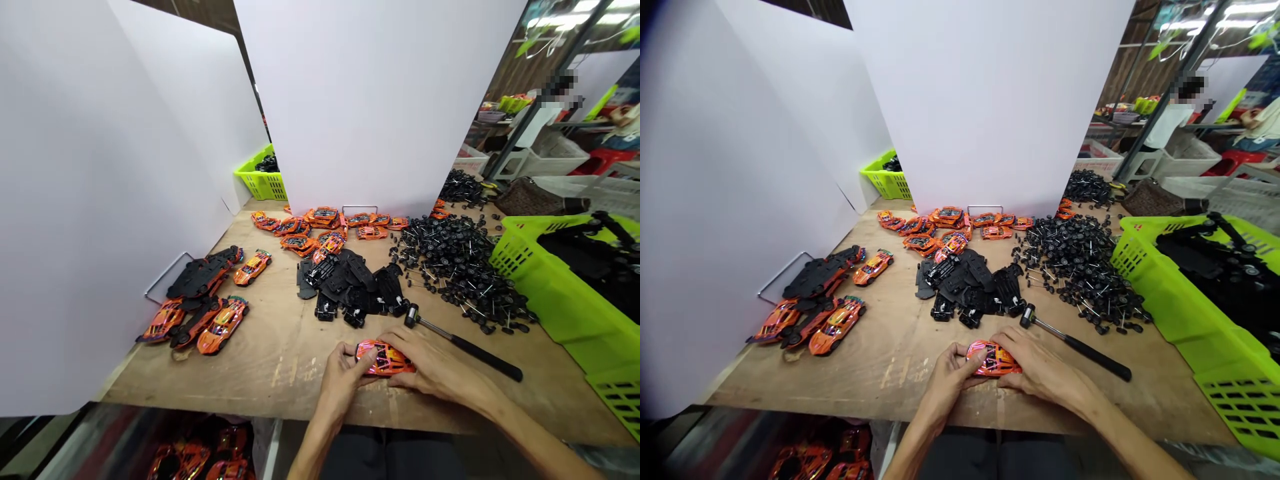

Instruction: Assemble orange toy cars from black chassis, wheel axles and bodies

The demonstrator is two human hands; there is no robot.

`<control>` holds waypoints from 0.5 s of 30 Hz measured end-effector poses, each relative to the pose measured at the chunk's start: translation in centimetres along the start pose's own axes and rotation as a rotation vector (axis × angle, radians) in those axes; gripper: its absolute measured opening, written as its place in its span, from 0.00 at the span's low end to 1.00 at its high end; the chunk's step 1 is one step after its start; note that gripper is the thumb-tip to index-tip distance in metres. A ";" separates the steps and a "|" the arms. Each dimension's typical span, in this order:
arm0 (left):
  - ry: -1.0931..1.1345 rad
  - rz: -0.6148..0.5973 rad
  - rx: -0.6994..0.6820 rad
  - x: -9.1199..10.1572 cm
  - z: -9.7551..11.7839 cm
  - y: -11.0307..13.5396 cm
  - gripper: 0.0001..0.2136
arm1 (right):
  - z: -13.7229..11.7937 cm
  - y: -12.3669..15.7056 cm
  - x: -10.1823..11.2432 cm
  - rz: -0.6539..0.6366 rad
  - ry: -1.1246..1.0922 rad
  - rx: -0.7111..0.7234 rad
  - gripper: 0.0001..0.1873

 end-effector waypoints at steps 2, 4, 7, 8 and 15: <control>0.007 0.007 0.008 -0.1 0.0 0.0 0.27 | 0.0 0.0 0.3 0.000 0.029 0.011 0.24; 0.007 0.021 0.014 -0.2 -0.1 0.0 0.28 | 0.0 -0.1 0.4 0.008 0.069 0.039 0.24; -0.007 0.070 0.018 -0.3 -0.2 -0.2 0.29 | 0.1 -0.2 0.0 -0.025 0.155 0.077 0.25; -0.014 0.084 0.020 -0.3 -0.3 -0.3 0.29 | 0.2 -0.2 -0.1 -0.028 0.195 0.088 0.24; -0.052 0.112 0.002 -0.7 -0.1 -0.6 0.28 | 0.7 -0.4 -2.4 0.038 0.419 0.191 0.30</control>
Point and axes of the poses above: each hand's wrist, its own y-axis away from the middle knuckle, its own x-axis out of the back of the hand, z = x × y, the point moved 2 cm from there along -y, towards the middle knuckle, and after that the axes turned 1 degree about y, right-handed, at the moved point
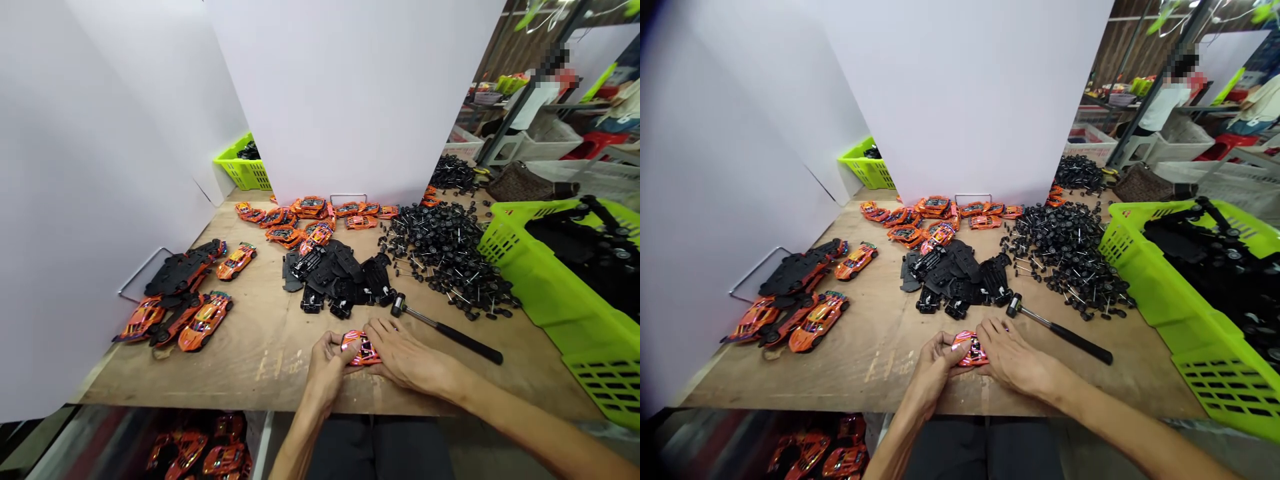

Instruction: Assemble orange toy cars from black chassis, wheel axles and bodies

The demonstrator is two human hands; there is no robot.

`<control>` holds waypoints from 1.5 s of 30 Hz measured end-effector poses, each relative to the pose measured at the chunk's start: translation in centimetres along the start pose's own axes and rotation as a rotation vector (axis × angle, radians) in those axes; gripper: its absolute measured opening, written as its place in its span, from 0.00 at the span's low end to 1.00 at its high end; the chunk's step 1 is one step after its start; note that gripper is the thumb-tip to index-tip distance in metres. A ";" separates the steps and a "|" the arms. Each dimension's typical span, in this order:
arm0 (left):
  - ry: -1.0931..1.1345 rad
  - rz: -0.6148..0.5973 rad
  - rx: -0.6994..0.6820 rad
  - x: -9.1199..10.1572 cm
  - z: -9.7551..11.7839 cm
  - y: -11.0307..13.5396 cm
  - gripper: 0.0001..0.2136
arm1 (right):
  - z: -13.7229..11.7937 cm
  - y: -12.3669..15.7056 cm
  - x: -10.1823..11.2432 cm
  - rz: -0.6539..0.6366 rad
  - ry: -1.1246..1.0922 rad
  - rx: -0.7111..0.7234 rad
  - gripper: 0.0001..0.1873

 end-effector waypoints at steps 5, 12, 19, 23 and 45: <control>-0.007 -0.052 -0.059 0.2 0.1 0.3 0.26 | 0.1 0.7 0.7 0.123 -0.081 -0.067 0.34; -0.129 -0.288 -0.298 1.8 1.2 0.7 0.23 | 0.8 2.9 0.6 0.355 -0.839 -0.401 0.26; -0.688 -0.408 -0.498 0.8 1.3 0.5 0.17 | -0.3 4.1 -2.1 0.432 -0.991 -0.435 0.20; -0.767 -0.340 -0.636 0.0 0.8 0.7 0.12 | 0.2 3.8 -1.6 0.378 -1.058 -0.431 0.21; -1.530 -0.218 -1.012 -2.1 1.0 0.5 0.06 | -1.2 4.1 -3.1 0.793 -0.868 -0.663 0.08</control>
Point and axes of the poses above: each hand's wrist, its own y-axis away from the middle knuckle, its own x-axis out of the back of the hand, z = x × y, the point moved 2 cm from there along -y, towards the middle knuckle, and after that the axes turned 1 degree about y, right-handed, at the moved point
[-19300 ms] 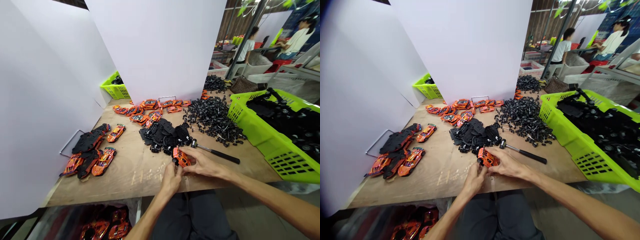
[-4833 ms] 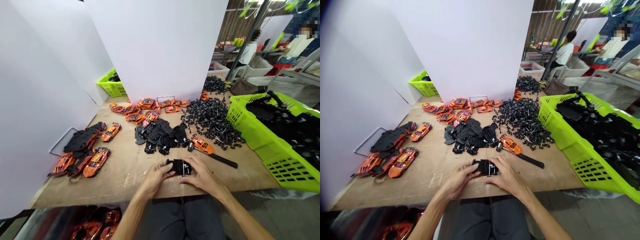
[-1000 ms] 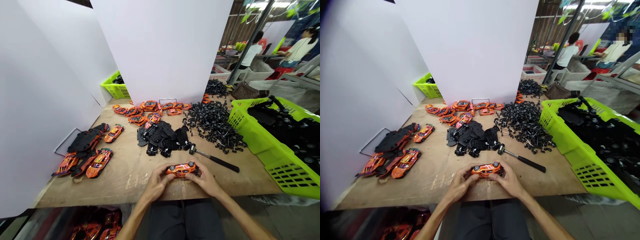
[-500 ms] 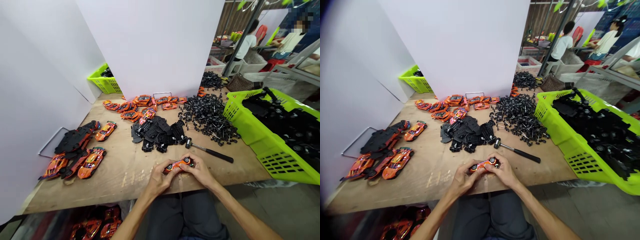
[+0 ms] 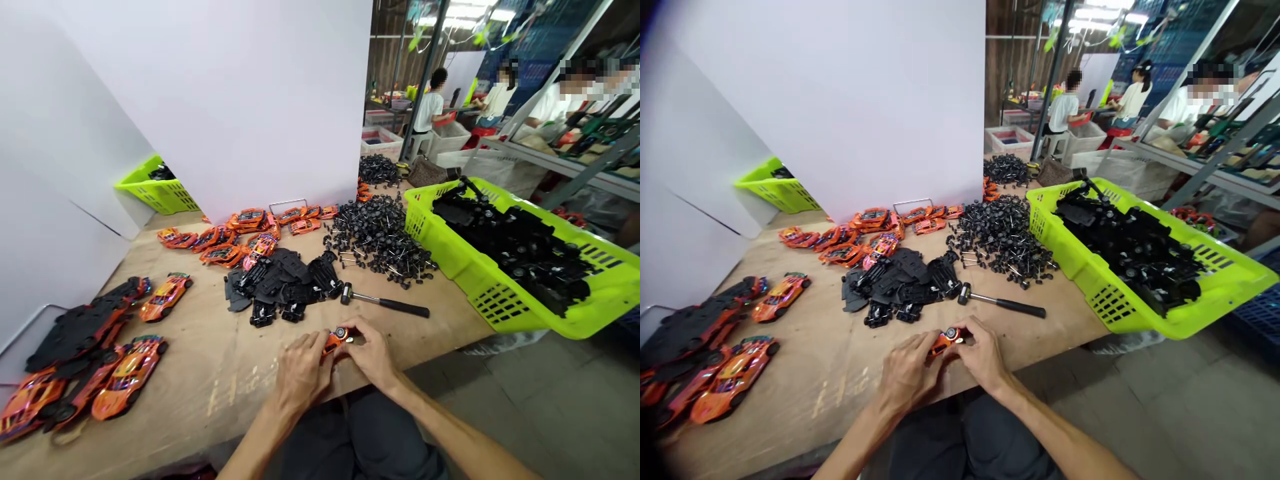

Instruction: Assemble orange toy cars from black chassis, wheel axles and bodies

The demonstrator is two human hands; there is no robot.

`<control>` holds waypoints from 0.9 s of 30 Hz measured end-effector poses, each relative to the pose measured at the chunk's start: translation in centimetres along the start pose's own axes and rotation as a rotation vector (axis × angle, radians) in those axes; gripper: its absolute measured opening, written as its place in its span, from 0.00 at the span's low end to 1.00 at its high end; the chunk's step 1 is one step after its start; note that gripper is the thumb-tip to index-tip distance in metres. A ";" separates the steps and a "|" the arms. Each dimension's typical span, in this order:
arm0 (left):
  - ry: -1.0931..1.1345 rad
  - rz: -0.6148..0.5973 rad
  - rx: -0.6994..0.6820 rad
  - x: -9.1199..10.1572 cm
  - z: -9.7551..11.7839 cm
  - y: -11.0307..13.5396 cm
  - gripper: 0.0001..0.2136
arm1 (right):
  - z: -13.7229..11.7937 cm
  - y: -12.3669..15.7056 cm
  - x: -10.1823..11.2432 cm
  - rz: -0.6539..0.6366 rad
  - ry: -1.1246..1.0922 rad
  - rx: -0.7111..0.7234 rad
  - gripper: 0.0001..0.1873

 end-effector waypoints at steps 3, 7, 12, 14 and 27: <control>0.279 0.122 0.070 0.2 -0.4 -0.2 0.09 | -0.8 -0.3 0.3 0.002 -0.059 0.030 0.12; 1.004 0.321 0.370 0.3 0.5 -0.9 0.17 | -1.2 -0.6 0.0 0.008 -0.250 0.029 0.36; 1.720 0.400 0.538 -1.3 2.2 -0.9 0.22 | -1.2 -0.1 -1.3 0.014 -0.154 0.029 0.20; 1.687 0.351 0.534 -1.3 1.8 -0.3 0.20 | -1.6 -0.2 -0.8 -0.003 -0.035 0.102 0.12; 0.940 0.164 0.401 -0.2 0.0 0.7 0.11 | -0.3 -1.6 0.4 -0.238 0.118 0.106 0.09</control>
Point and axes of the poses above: each hand's wrist, its own y-axis away from the middle knuckle, its own x-axis out of the back of the hand, z = x × y, the point moved 2 cm from there along -y, towards the middle knuckle, and after that the axes turned 1 degree about y, right-handed, at the moved point
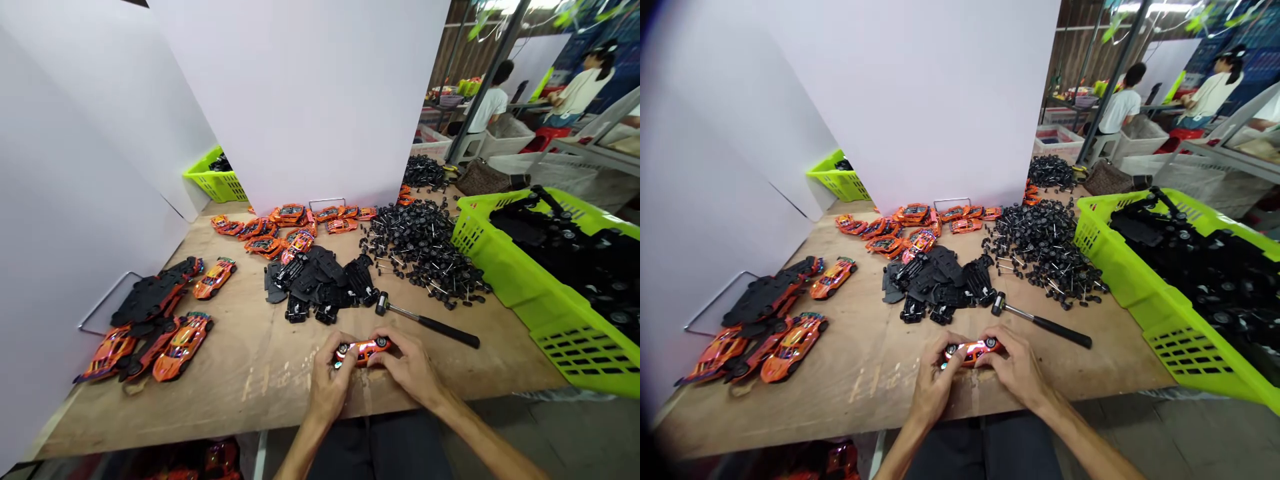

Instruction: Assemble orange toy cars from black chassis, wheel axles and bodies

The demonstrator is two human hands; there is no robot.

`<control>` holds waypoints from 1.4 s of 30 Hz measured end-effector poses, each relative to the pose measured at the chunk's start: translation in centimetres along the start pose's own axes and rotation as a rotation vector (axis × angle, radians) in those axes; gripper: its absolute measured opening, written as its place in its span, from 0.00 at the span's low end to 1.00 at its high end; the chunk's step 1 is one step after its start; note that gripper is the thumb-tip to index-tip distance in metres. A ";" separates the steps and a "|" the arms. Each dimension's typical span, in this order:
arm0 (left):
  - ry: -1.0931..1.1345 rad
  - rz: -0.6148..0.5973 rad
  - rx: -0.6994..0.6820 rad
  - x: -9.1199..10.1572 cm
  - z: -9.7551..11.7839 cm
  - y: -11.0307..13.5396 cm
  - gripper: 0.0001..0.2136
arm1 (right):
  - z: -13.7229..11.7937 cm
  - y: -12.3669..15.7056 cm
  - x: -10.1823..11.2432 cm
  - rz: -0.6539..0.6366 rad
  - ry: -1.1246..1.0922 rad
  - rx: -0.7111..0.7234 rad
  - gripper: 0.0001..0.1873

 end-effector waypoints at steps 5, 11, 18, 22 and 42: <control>-0.119 -0.147 -0.215 1.4 0.3 -0.5 0.11 | 0.5 0.5 -0.5 0.060 -0.122 -0.036 0.08; -0.627 -0.384 -0.421 1.6 3.7 -1.1 0.13 | -1.2 -1.2 1.8 -0.115 -0.135 -0.113 0.12; -0.893 -0.322 -0.296 -1.1 5.1 0.0 0.17 | -3.7 -1.7 3.4 -0.226 -0.194 -0.235 0.17; -0.207 -0.270 0.237 0.4 2.8 1.1 0.11 | -1.6 -3.0 7.3 -0.030 0.091 -0.094 0.20; 0.069 -0.219 0.593 4.4 0.5 -2.6 0.22 | -1.0 3.3 5.2 -0.087 0.258 0.091 0.21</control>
Point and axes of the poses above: each hand's wrist, its own y-axis away from the middle knuckle, its own x-axis out of the back of the hand, z = x × y, the point moved 2 cm from there along -y, towards the middle knuckle, and after that the axes turned 1 degree about y, right-handed, at the moved point
